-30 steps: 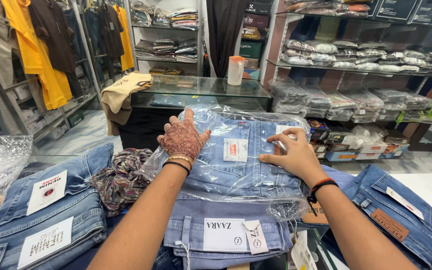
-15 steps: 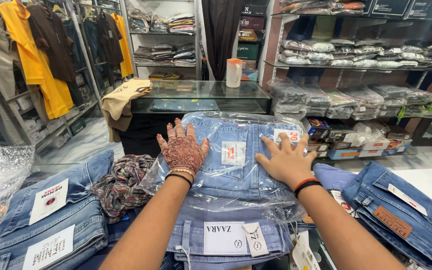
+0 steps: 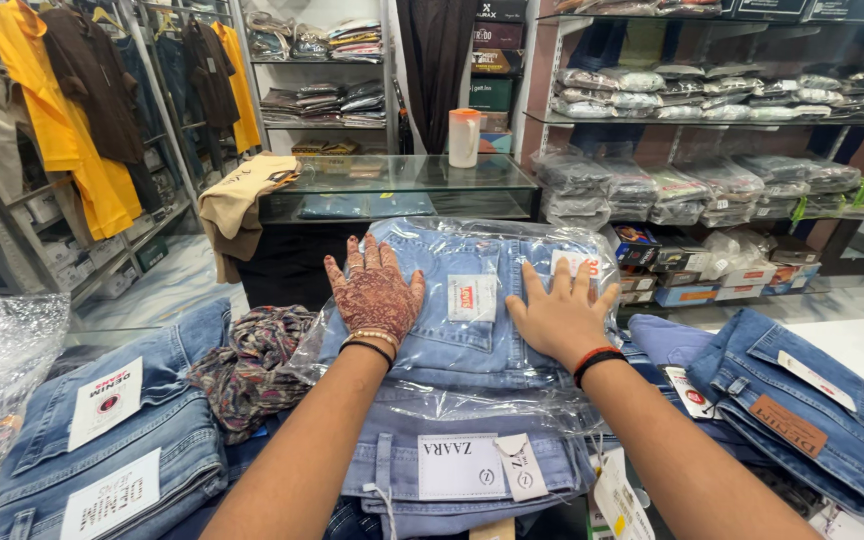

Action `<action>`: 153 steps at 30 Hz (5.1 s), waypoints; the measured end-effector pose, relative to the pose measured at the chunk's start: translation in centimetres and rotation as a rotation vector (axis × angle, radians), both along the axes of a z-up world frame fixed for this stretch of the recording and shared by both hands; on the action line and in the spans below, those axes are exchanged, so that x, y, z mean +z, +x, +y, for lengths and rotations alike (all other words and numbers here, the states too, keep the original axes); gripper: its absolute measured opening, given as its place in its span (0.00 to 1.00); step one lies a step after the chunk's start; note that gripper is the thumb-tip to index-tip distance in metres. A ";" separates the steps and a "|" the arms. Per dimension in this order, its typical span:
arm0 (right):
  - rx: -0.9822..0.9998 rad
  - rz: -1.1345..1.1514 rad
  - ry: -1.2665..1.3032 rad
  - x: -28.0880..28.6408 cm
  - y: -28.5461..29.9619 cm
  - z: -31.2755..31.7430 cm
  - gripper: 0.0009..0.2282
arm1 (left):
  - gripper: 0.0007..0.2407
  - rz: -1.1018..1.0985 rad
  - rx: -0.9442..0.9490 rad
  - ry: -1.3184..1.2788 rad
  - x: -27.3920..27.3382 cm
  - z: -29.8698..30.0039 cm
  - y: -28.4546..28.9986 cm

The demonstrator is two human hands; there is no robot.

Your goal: The person folds a pair of jeans on a glass counter, places them into a clear plastic bag, and then stacks the packaged jeans on a shelf with other folded jeans.

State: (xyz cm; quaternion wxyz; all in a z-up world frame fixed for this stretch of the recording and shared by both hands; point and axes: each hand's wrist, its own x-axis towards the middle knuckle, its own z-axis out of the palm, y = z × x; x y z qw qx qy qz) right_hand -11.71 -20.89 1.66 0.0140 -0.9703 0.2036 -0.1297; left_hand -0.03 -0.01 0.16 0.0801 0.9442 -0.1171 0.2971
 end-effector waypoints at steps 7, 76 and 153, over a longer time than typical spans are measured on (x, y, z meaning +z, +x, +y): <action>0.081 -0.188 -0.041 -1.4 2.8 2.0 0.32 | 0.29 -0.026 -0.062 0.054 -0.4 -0.7 0.9; 0.260 0.010 -0.120 -8.2 11.0 44.5 0.31 | 0.31 0.726 0.206 -0.202 -7.1 36.3 -0.1; 0.451 0.169 0.225 -4.0 17.7 43.1 0.25 | 0.56 0.935 0.175 -0.750 -7.0 37.4 13.0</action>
